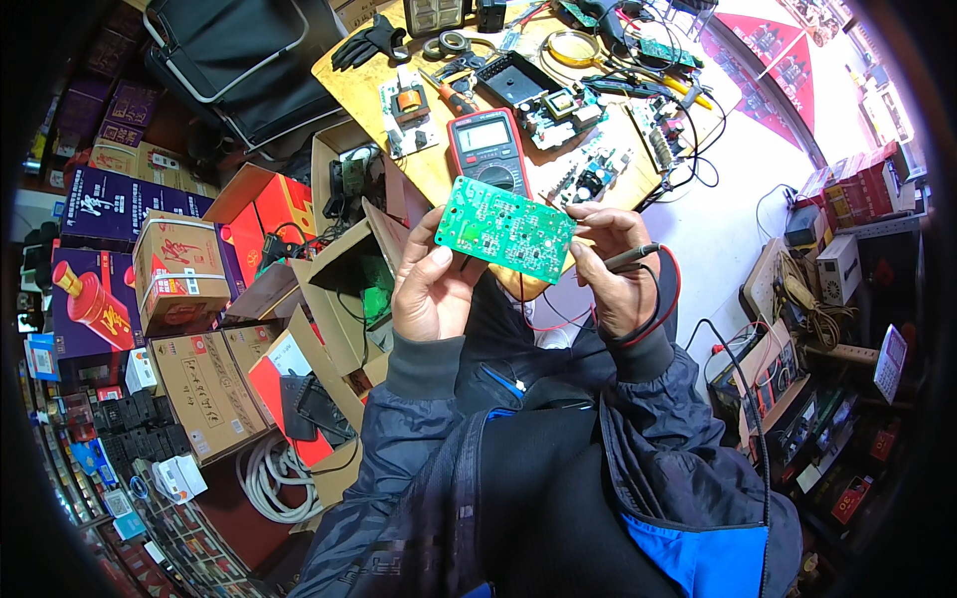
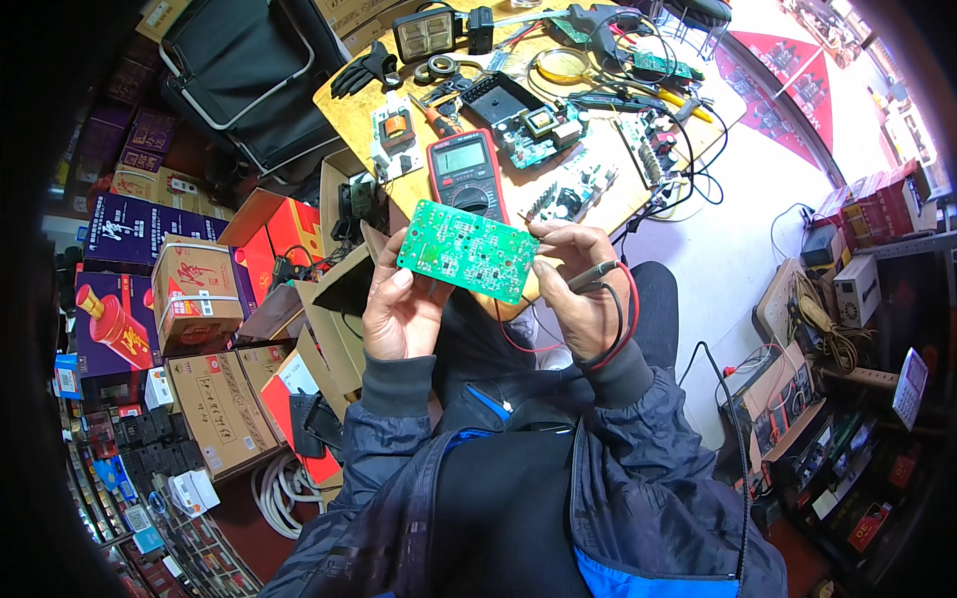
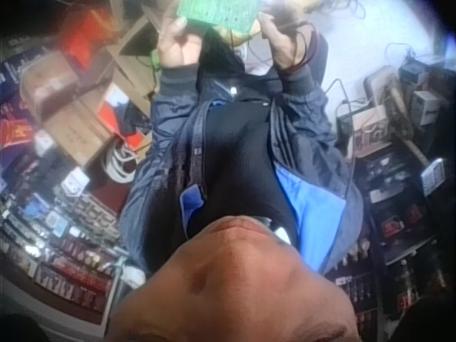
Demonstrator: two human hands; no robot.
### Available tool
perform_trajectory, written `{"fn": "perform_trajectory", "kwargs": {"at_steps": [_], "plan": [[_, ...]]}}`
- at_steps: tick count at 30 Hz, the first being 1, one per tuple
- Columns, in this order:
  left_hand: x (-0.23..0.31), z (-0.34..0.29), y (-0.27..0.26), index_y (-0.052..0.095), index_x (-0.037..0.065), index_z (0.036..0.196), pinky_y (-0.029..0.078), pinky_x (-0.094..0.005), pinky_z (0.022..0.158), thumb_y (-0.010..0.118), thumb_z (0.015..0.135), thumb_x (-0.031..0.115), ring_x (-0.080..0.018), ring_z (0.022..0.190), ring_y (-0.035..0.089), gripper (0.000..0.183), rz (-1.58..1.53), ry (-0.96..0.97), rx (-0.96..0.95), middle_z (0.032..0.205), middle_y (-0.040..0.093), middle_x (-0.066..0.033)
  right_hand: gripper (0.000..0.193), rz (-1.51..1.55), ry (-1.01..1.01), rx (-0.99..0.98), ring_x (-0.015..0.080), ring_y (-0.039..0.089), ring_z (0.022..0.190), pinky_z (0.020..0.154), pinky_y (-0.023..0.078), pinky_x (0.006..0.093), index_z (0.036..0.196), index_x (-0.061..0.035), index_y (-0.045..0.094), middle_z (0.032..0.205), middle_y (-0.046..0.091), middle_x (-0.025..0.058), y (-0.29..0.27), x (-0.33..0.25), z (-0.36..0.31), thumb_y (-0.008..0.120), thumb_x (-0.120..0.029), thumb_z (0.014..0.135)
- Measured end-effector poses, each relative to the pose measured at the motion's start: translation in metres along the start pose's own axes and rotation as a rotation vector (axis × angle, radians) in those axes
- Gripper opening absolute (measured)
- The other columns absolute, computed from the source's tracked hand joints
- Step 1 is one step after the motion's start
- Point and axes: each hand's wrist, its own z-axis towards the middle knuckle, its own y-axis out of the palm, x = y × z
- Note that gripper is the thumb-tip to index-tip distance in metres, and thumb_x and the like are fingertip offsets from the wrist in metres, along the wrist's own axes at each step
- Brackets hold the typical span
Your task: The person sits on the floor in a cluttered workshop and uses a multimeter to test several small circuit boards. They pick up boards one at a time, place the multimeter probes on various points, and set the boards back on the table.
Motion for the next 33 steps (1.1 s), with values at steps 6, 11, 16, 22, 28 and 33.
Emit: {"fn": "perform_trajectory", "kwargs": {"at_steps": [6,11,16,22,28,33], "plan": [[0.0,0.002,0.0,0.057,0.004,0.136,0.049,-0.0492,0.109,0.061,0.092,0.005,-0.0275,0.121,0.063,0.045,-0.036,0.025,-0.061,0.13,0.065,-0.013,0.027,0.001,0.008,-0.005,0.0099,0.06,0.09,0.063,0.048,0.0221,0.118,-0.0049,0.055,0.129,0.062,0.014,0.0,0.001,0.001,0.065,0.0,0.094],[0.001,0.001,0.001,0.057,0.003,0.136,0.049,-0.0493,0.109,0.061,0.091,0.004,-0.0276,0.121,0.063,0.045,-0.03,0.023,-0.043,0.13,0.065,-0.013,0.028,0.008,0.022,-0.006,0.0105,0.061,0.091,0.063,0.049,0.0224,0.121,-0.0036,0.057,0.129,0.062,0.0136,0.001,0.0,0.0,0.064,0.0,0.095],[0.001,0.0,0.003,0.057,0.003,0.137,0.049,-0.0497,0.108,0.061,0.093,0.006,-0.0272,0.121,0.063,0.045,-0.012,0.014,-0.008,0.131,0.065,-0.0132,0.025,-0.15,0.011,-0.046,0.0119,0.063,0.083,0.064,0.05,0.024,0.119,-0.0004,0.065,0.128,0.062,0.0138,-0.005,-0.001,0.0,0.063,0.0,0.094],[0.0,-0.002,0.004,0.058,0.005,0.137,0.05,-0.0504,0.108,0.061,0.096,0.012,-0.0255,0.122,0.063,0.041,0.057,0.002,-0.002,0.132,0.065,-0.0118,0.02,-0.236,-0.038,-0.078,0.0114,0.062,0.07,0.061,0.051,0.025,0.112,-0.0001,0.071,0.123,0.064,0.0138,-0.01,-0.001,0.001,0.064,-0.003,0.093],[0.0,-0.003,0.005,0.058,0.006,0.137,0.048,-0.0495,0.11,0.062,0.097,0.014,-0.0256,0.127,0.06,0.042,0.051,0.002,0.019,0.135,0.063,-0.0119,0.018,-0.249,-0.058,-0.077,0.0117,0.063,0.07,0.062,0.052,0.0252,0.108,0.0004,0.072,0.122,0.065,0.014,-0.008,-0.003,-0.001,0.066,-0.002,0.092],[-0.002,-0.003,0.004,0.057,0.005,0.139,0.047,-0.0487,0.11,0.062,0.097,0.012,-0.0261,0.127,0.059,0.042,0.068,0.013,0.071,0.135,0.063,-0.0119,0.018,-0.321,-0.089,-0.081,0.0142,0.066,0.081,0.068,0.054,0.0267,0.107,0.0004,0.073,0.122,0.067,0.014,-0.008,-0.003,-0.001,0.067,0.0,0.09]]}}
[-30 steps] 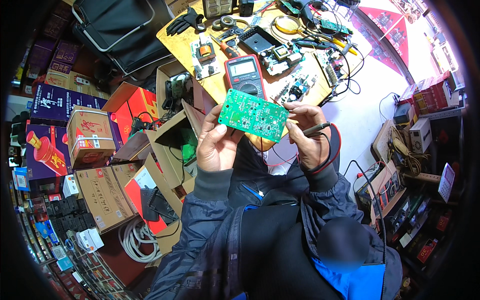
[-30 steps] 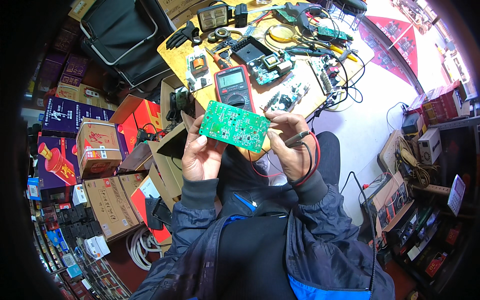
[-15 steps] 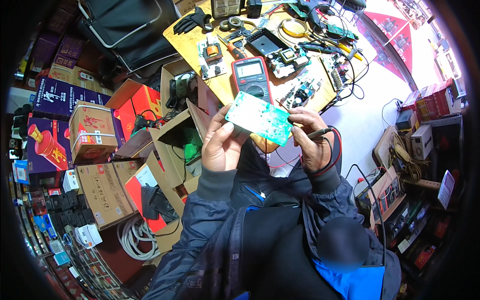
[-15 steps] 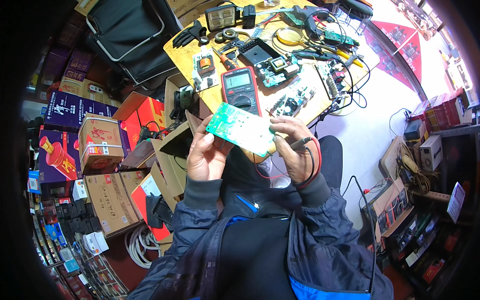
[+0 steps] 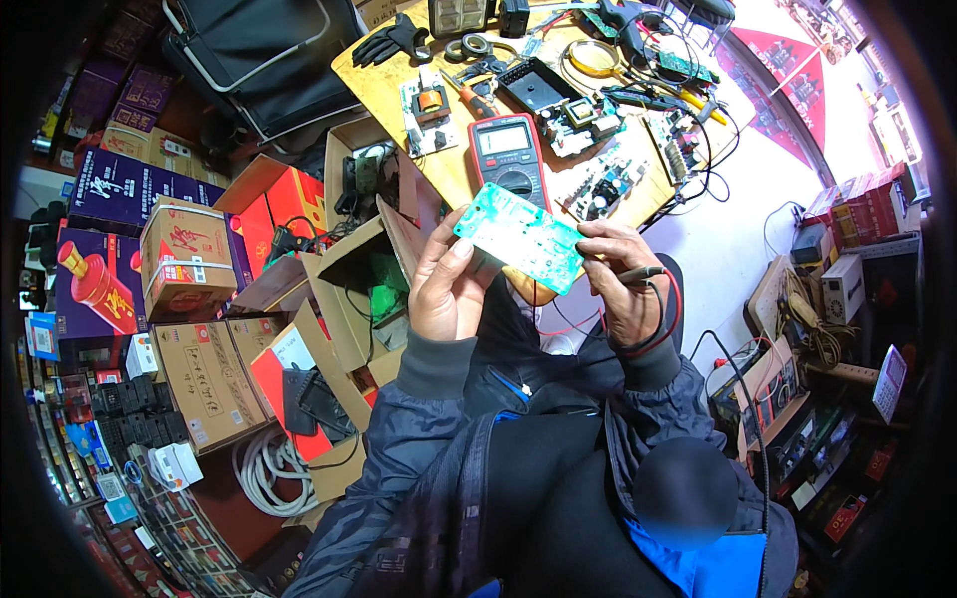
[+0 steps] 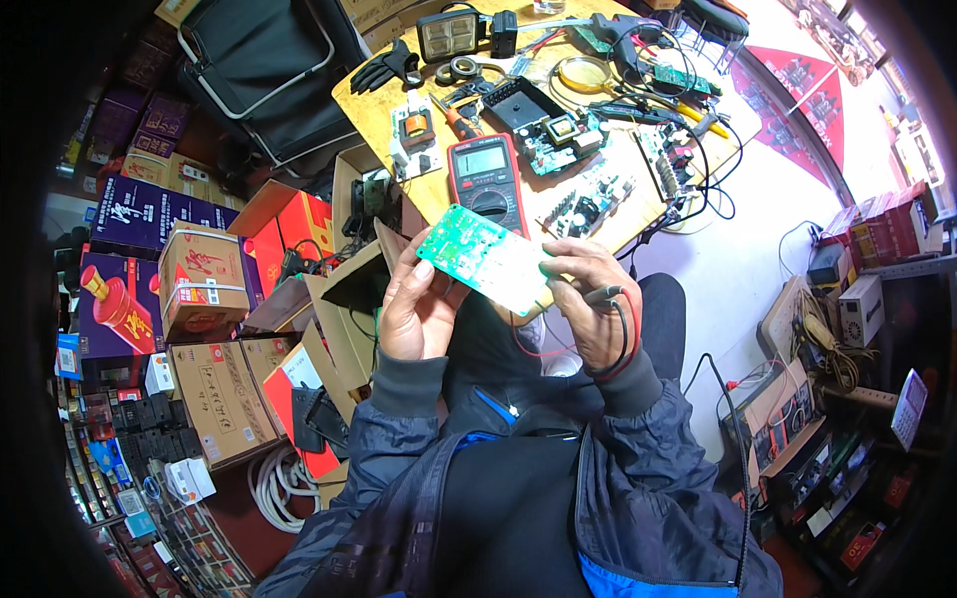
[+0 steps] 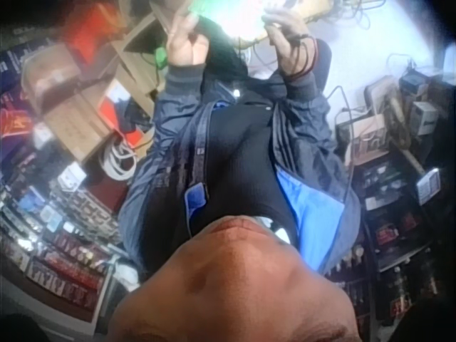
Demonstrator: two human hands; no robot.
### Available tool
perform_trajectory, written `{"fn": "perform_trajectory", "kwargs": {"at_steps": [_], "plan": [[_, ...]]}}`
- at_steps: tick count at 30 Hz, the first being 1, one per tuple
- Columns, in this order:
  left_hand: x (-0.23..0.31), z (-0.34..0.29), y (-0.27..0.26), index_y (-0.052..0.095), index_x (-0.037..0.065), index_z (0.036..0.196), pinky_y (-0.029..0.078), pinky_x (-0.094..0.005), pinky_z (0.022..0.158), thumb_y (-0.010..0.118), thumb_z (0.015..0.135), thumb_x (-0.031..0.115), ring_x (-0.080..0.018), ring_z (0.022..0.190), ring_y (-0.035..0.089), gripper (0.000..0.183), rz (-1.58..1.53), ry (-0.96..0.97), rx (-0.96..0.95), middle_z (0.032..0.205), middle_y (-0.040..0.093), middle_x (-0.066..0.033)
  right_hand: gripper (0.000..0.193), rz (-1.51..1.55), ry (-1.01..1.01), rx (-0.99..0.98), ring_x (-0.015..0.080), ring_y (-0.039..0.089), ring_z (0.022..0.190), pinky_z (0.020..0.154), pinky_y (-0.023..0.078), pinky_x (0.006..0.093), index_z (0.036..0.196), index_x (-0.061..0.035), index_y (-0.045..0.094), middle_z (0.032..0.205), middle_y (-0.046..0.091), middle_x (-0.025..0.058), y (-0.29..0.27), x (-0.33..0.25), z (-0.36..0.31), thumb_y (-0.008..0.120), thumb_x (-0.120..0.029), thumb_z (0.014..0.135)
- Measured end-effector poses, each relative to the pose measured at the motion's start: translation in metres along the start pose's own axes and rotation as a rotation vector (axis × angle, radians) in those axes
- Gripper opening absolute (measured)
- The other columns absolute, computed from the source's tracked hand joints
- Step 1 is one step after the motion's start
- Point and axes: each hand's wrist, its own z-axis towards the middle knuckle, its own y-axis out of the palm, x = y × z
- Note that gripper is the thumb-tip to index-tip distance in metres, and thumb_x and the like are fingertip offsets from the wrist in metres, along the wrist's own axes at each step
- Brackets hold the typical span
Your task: The person sits on the floor in a cluttered workshop and uses a multimeter to test several small circuit boards. They pick up boards one at a time, place the multimeter probes on various points, and set the boards back on the table.
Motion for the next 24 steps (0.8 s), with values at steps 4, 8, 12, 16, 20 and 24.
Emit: {"fn": "perform_trajectory", "kwargs": {"at_steps": [4,8,12,16,20,24], "plan": [[-0.0012,0.0008,-0.0022,0.057,0.005,0.139,0.047,-0.0481,0.11,0.061,0.097,0.009,-0.0265,0.126,0.06,0.042,-0.022,-0.001,-0.018,0.134,0.063,-0.0119,0.021,-0.006,0.025,0.009,0.0164,0.067,0.093,0.076,0.054,0.0283,0.108,-0.0002,0.072,0.121,0.068,0.0138,0.0006,-0.0011,-0.0012,0.066,0.002,0.088],[-0.0017,0.0028,-0.0035,0.057,0.005,0.139,0.046,-0.048,0.111,0.061,0.097,0.008,-0.0267,0.125,0.06,0.042,-0.031,0.013,-0.055,0.133,0.064,-0.0124,0.026,0.053,0.046,0.02,0.0164,0.067,0.095,0.078,0.054,0.0277,0.113,-0.0002,0.069,0.122,0.068,0.0141,0.0015,-0.0015,-0.0018,0.065,0.006,0.088],[-0.0015,0.0032,-0.0036,0.056,0.005,0.139,0.046,-0.0481,0.111,0.06,0.097,0.007,-0.0268,0.124,0.061,0.042,-0.027,0.019,-0.071,0.132,0.064,-0.0126,0.027,0.089,0.012,0.026,0.0154,0.067,0.092,0.077,0.053,0.0269,0.113,0.0,0.068,0.121,0.068,0.0142,0.0037,0.0006,-0.0012,0.064,0.008,0.088],[-0.0017,0.0032,-0.0029,0.055,0.004,0.139,0.046,-0.048,0.111,0.059,0.097,0.007,-0.0268,0.124,0.061,0.042,-0.029,0.018,-0.072,0.133,0.063,-0.0125,0.026,0.076,0.012,0.015,0.0149,0.066,0.091,0.076,0.053,0.0263,0.112,0.0002,0.068,0.121,0.068,0.014,0.0033,0.0004,-0.0019,0.064,0.007,0.088],[-0.0017,0.0038,-0.0025,0.055,0.004,0.14,0.046,-0.0479,0.111,0.059,0.097,0.006,-0.0267,0.124,0.061,0.043,-0.021,0.023,-0.069,0.133,0.063,-0.0124,0.025,0.084,0.033,0.009,0.0145,0.066,0.089,0.075,0.053,0.026,0.112,0.0005,0.068,0.121,0.068,0.0139,0.0031,-0.0009,-0.0018,0.064,0.007,0.089],[-0.0016,0.004,-0.0034,0.053,0.003,0.14,0.046,-0.0478,0.111,0.058,0.097,0.006,-0.0271,0.124,0.061,0.043,-0.033,0.012,-0.078,0.133,0.063,-0.0134,0.024,0.083,0.014,0.007,0.0142,0.066,0.089,0.075,0.053,0.0261,0.112,0.0006,0.068,0.12,0.068,0.0138,0.0032,-0.002,-0.0008,0.064,0.007,0.089]]}}
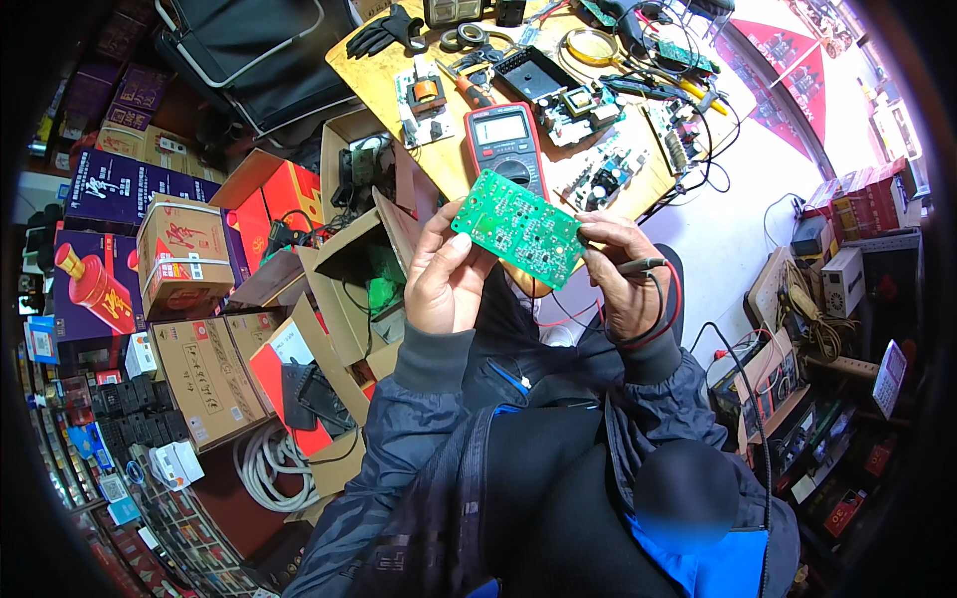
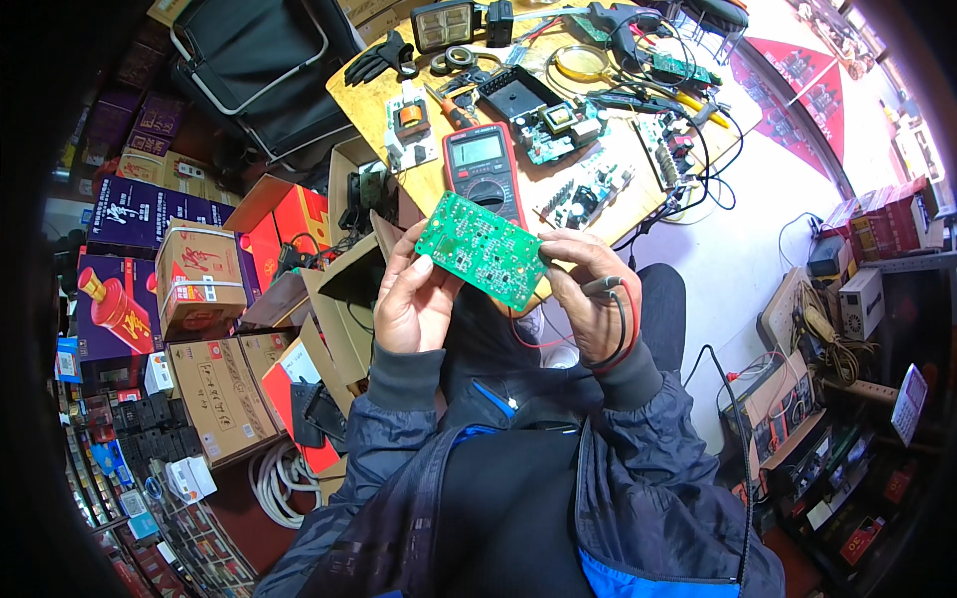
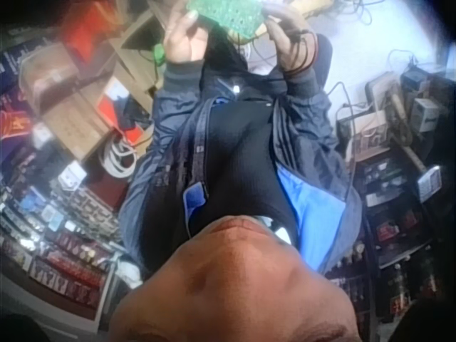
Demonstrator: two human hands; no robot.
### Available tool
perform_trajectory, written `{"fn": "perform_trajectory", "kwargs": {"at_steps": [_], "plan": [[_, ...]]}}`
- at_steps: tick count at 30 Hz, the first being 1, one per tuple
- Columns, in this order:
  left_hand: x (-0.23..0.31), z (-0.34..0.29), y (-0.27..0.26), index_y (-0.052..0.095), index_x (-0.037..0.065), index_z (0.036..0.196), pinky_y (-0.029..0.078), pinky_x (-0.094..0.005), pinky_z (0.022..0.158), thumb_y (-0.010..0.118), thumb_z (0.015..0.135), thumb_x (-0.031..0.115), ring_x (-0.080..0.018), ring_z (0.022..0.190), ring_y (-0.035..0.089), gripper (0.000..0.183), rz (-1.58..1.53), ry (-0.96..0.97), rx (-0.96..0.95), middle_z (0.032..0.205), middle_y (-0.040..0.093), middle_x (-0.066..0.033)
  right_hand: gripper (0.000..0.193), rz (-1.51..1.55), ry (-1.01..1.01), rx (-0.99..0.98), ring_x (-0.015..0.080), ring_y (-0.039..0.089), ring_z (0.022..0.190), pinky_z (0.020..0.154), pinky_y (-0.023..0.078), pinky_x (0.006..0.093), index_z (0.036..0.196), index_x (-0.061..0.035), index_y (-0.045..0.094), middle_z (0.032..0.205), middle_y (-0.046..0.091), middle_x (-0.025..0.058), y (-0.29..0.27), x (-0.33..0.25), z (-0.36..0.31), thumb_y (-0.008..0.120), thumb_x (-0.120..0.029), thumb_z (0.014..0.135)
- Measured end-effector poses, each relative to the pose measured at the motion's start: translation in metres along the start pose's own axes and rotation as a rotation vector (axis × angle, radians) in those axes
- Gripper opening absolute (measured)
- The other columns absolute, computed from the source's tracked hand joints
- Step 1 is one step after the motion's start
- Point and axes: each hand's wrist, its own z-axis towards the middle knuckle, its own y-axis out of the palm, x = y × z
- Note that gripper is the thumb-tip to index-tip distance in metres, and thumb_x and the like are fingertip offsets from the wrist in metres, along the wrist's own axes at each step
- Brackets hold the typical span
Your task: The person sits on the floor in a cluttered workshop and uses a multimeter to test several small circuit boards. They pick up boards one at a time, place the multimeter probes on various points, and set the boards back on the table.
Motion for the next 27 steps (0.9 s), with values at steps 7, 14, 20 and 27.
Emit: {"fn": "perform_trajectory", "kwargs": {"at_steps": [7,14,20,27], "plan": [[-0.002,0.001,-0.001,0.053,0.002,0.138,0.047,-0.0485,0.11,0.055,0.098,0.007,-0.0276,0.123,0.061,0.04,0.007,-0.049,0.042,0.132,0.062,-0.0148,0.024,-0.003,-0.01,-0.016,0.0155,0.067,0.092,0.076,0.054,0.0264,0.112,0.0008,0.069,0.12,0.068,0.0138,-0.001,-0.005,0.0,0.066,0.005,0.088],[-0.001,0.003,0.001,0.054,0.001,0.137,0.049,-0.0478,0.108,0.055,0.097,0.006,-0.0273,0.121,0.062,0.04,0.012,-0.002,0.041,0.131,0.063,-0.0147,0.026,0.003,0.01,-0.016,0.0168,0.068,0.096,0.078,0.054,0.0276,0.114,0.0009,0.068,0.12,0.068,0.0141,0.0,-0.004,0.0,0.066,0.005,0.089],[0.007,0.006,0.01,0.055,0.001,0.136,0.05,-0.0451,0.106,0.057,0.097,0.004,-0.0257,0.117,0.064,0.039,0.107,0.137,0.033,0.128,0.064,-0.0146,0.038,0.114,0.078,-0.03,0.0177,0.067,0.104,0.077,0.055,0.0271,0.127,-0.0001,0.062,0.129,0.061,0.0147,0.005,0.003,-0.001,0.065,0.005,0.089],[0.008,0.005,0.018,0.054,0.002,0.136,0.051,-0.044,0.105,0.056,0.097,0.004,-0.0251,0.116,0.064,0.04,0.127,0.153,0.053,0.128,0.064,-0.014,0.047,0.046,0.001,-0.133,0.0208,0.061,0.115,0.084,0.054,0.0291,0.136,-0.0002,0.056,0.137,0.055,0.0134,0.003,0.006,-0.001,0.065,0.004,0.09]]}}
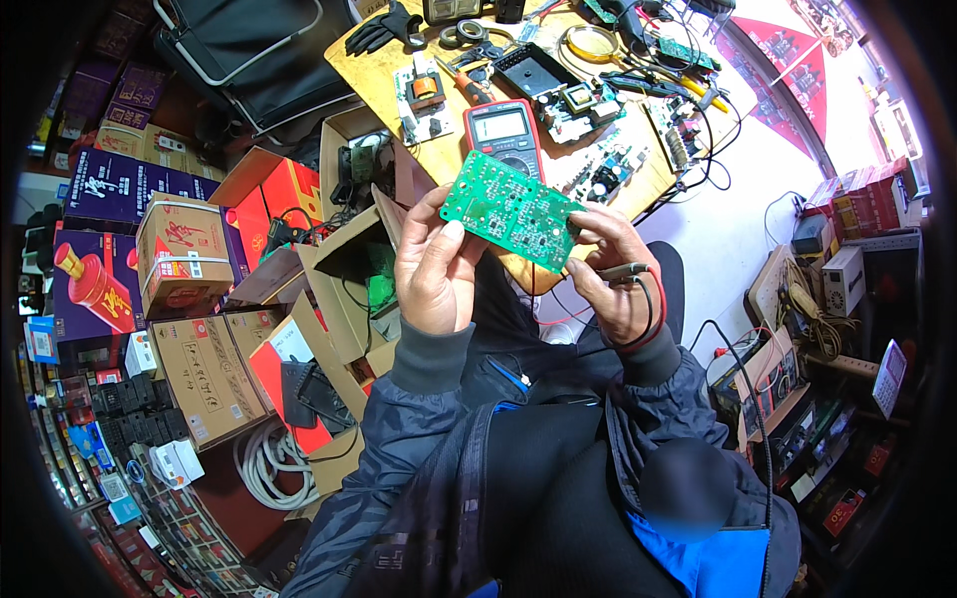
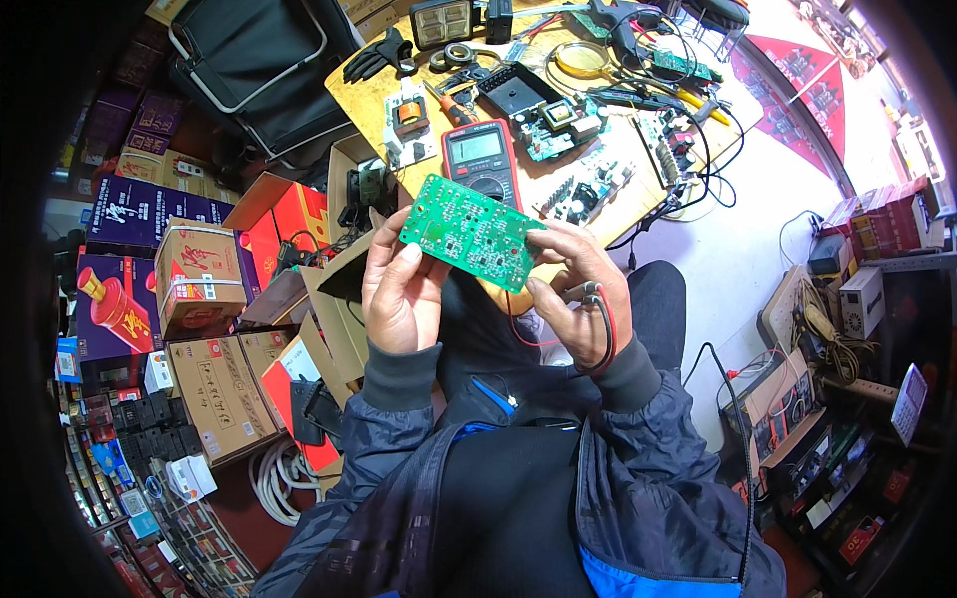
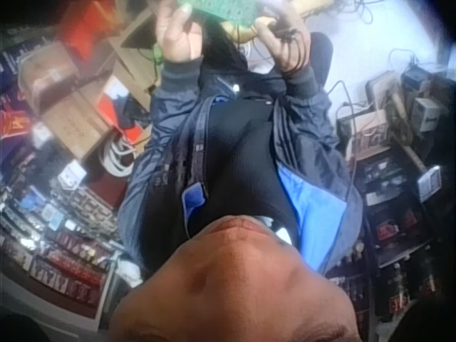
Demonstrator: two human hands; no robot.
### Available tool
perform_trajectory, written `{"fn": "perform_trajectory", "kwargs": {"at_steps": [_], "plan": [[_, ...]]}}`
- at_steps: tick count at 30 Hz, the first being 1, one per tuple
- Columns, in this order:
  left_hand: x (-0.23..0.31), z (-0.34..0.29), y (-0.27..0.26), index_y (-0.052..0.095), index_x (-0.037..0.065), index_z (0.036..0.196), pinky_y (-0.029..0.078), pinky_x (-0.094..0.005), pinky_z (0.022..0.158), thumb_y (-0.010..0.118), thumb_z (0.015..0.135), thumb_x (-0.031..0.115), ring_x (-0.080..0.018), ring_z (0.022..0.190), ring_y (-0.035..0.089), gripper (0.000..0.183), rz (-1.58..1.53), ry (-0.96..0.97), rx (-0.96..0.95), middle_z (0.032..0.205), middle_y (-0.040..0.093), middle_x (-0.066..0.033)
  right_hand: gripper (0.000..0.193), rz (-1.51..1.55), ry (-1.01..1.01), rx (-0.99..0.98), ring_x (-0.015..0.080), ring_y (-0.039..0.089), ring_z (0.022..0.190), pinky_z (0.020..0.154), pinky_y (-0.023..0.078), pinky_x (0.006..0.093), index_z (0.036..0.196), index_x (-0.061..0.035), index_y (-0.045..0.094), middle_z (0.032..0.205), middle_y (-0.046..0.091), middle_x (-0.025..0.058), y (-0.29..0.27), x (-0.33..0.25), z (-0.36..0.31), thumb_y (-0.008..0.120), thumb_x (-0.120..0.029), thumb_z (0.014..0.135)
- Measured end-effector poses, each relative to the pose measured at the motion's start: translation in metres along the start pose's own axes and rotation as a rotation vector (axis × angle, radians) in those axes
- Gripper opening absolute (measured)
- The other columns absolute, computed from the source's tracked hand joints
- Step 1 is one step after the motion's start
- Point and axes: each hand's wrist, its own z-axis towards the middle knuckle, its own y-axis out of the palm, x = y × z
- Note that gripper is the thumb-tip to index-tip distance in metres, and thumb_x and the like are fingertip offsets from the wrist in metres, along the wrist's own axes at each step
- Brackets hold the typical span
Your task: The person sits on the floor in a cluttered workshop and uses a multimeter to test several small circuit boards. They pick up boards one at a time, place the multimeter probes on various points, and set the boards back on the table.
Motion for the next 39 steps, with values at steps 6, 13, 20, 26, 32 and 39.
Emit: {"fn": "perform_trajectory", "kwargs": {"at_steps": [6,13,20,26,32,39], "plan": [[-0.002,-0.001,-0.004,0.054,0.001,0.136,0.051,-0.0448,0.106,0.056,0.096,0.004,-0.0253,0.117,0.064,0.04,-0.025,-0.018,-0.009,0.128,0.064,-0.0142,0.056,0.065,0.032,0.03,0.0158,0.064,0.099,0.076,0.053,0.0269,0.141,-0.0009,0.051,0.13,0.061,0.0146,0.003,0.0,-0.001,0.068,0.002,0.088],[-0.006,-0.001,-0.007,0.053,0.001,0.136,0.051,-0.0456,0.106,0.055,0.096,0.004,-0.026,0.117,0.064,0.04,-0.045,-0.046,0.006,0.128,0.064,-0.0149,0.061,0.097,0.053,0.07,0.0083,0.063,0.075,0.065,0.049,0.0221,0.143,-0.0005,0.049,0.115,0.07,0.013,0.006,0.001,-0.002,0.071,0.001,0.086],[-0.007,-0.003,-0.006,0.052,0.001,0.137,0.052,-0.0454,0.105,0.053,0.098,0.005,-0.0248,0.118,0.064,0.04,-0.023,-0.055,-0.007,0.128,0.063,-0.0139,0.061,0.103,0.091,0.069,0.0072,0.061,0.076,0.068,0.049,0.0213,0.144,0.0008,0.05,0.116,0.07,0.0119,0.002,0.004,-0.004,0.071,-0.003,0.086],[-0.008,-0.004,-0.005,0.054,0.002,0.136,0.052,-0.0463,0.105,0.056,0.095,0.003,-0.0257,0.116,0.064,0.041,-0.023,-0.056,0.008,0.126,0.065,-0.0139,0.061,0.118,0.089,0.085,0.0095,0.062,0.09,0.078,0.05,0.0233,0.145,0.0021,0.048,0.123,0.067,0.0127,0.002,0.009,-0.003,0.068,-0.005,0.088],[-0.01,-0.005,-0.005,0.051,0.003,0.135,0.055,-0.0454,0.1,0.055,0.095,0.002,-0.0261,0.114,0.065,0.04,-0.028,-0.029,-0.023,0.127,0.062,-0.0138,0.06,0.198,0.153,0.106,0.0174,0.062,0.11,0.097,0.05,0.0317,0.146,0.0015,0.046,0.129,0.063,0.0138,0.003,0.004,-0.003,0.064,-0.003,0.089],[-0.012,-0.006,-0.005,0.051,0.003,0.134,0.055,-0.0449,0.1,0.055,0.095,0.001,-0.0251,0.114,0.064,0.039,-0.027,-0.027,-0.013,0.127,0.062,-0.0129,0.058,0.213,0.174,0.093,0.0181,0.062,0.109,0.096,0.051,0.0331,0.147,0.0019,0.044,0.129,0.063,0.0151,0.002,-0.001,-0.002,0.063,-0.003,0.092]]}}
